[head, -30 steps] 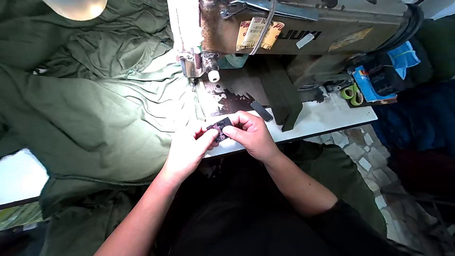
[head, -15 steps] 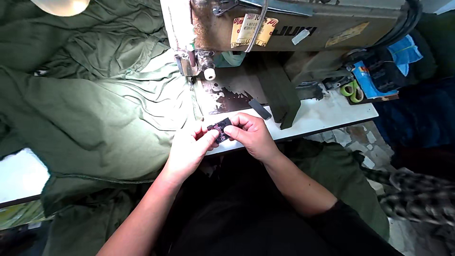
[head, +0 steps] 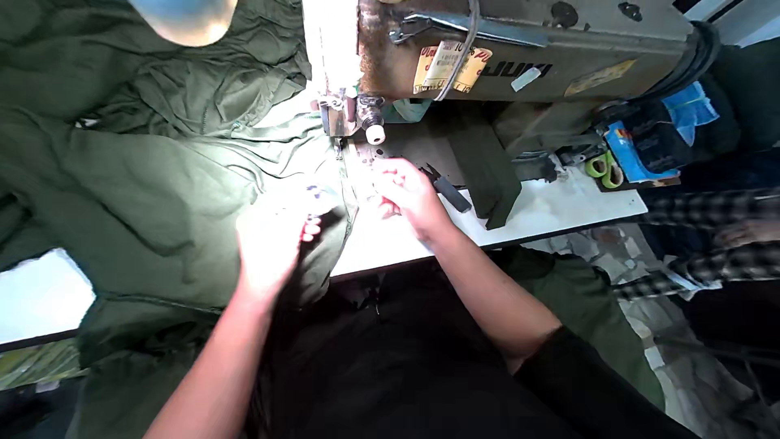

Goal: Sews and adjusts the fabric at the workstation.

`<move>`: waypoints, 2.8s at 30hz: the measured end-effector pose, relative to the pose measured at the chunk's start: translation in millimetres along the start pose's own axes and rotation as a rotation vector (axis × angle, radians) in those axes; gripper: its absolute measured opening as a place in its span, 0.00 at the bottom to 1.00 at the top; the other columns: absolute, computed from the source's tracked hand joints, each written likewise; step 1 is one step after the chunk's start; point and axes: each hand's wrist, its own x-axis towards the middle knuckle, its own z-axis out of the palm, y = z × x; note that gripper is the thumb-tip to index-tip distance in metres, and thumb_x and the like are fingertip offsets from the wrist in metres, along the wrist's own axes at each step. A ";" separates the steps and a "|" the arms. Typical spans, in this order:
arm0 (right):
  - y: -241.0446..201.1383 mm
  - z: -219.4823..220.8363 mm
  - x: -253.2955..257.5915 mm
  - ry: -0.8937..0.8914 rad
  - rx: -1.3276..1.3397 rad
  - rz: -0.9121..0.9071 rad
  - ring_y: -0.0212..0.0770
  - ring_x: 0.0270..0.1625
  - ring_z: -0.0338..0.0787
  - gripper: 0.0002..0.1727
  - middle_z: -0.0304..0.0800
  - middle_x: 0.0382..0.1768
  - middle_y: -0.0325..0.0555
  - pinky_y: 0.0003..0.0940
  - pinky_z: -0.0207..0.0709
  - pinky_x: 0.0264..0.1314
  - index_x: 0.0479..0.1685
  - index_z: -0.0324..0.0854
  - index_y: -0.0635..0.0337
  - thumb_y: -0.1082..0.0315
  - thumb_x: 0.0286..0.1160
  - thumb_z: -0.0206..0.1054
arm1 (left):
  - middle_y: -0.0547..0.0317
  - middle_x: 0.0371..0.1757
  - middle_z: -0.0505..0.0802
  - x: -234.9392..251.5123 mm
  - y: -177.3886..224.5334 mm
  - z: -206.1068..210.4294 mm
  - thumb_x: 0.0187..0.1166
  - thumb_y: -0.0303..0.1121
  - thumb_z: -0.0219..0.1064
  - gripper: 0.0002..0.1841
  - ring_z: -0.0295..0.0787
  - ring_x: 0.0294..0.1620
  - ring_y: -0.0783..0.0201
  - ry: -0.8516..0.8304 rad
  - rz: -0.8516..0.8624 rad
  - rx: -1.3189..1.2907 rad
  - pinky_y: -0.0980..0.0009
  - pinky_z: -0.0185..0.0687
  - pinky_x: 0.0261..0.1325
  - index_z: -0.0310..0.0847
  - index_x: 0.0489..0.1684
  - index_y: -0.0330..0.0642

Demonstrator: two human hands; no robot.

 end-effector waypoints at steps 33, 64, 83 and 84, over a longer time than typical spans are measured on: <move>45.4 10.4 -2.3 -0.087 -0.948 -0.822 0.54 0.57 0.91 0.11 0.94 0.49 0.54 0.56 0.79 0.62 0.40 0.94 0.60 0.76 0.69 0.65 | 0.63 0.39 0.92 25.3 1.1 -15.0 0.80 0.33 0.67 0.08 0.87 0.41 0.78 -0.075 0.049 0.209 0.76 0.85 0.49 0.89 0.43 0.39; 58.4 20.8 -12.9 -0.040 -0.953 -0.661 0.53 0.59 0.90 0.10 0.91 0.54 0.55 0.52 0.83 0.60 0.43 0.94 0.61 0.73 0.73 0.66 | 0.63 0.15 0.79 117.2 8.6 9.4 0.88 0.33 0.62 0.13 0.73 0.12 0.74 -0.690 -0.411 0.385 0.79 0.69 0.19 0.78 0.29 0.38; 53.1 23.3 -13.0 -0.061 -1.037 -0.683 0.58 0.63 0.89 0.08 0.90 0.55 0.58 0.56 0.83 0.62 0.39 0.91 0.61 0.76 0.70 0.65 | 0.60 0.15 0.80 110.6 15.2 15.5 0.85 0.31 0.65 0.13 0.74 0.12 0.72 -0.620 -0.369 0.437 0.77 0.70 0.19 0.78 0.27 0.35; 52.3 23.2 -13.0 -0.072 -1.039 -0.684 0.58 0.63 0.89 0.08 0.90 0.54 0.58 0.56 0.83 0.62 0.38 0.91 0.61 0.77 0.70 0.65 | 0.59 0.15 0.81 110.4 13.5 15.7 0.85 0.31 0.65 0.13 0.75 0.12 0.72 -0.615 -0.367 0.432 0.77 0.70 0.19 0.78 0.27 0.36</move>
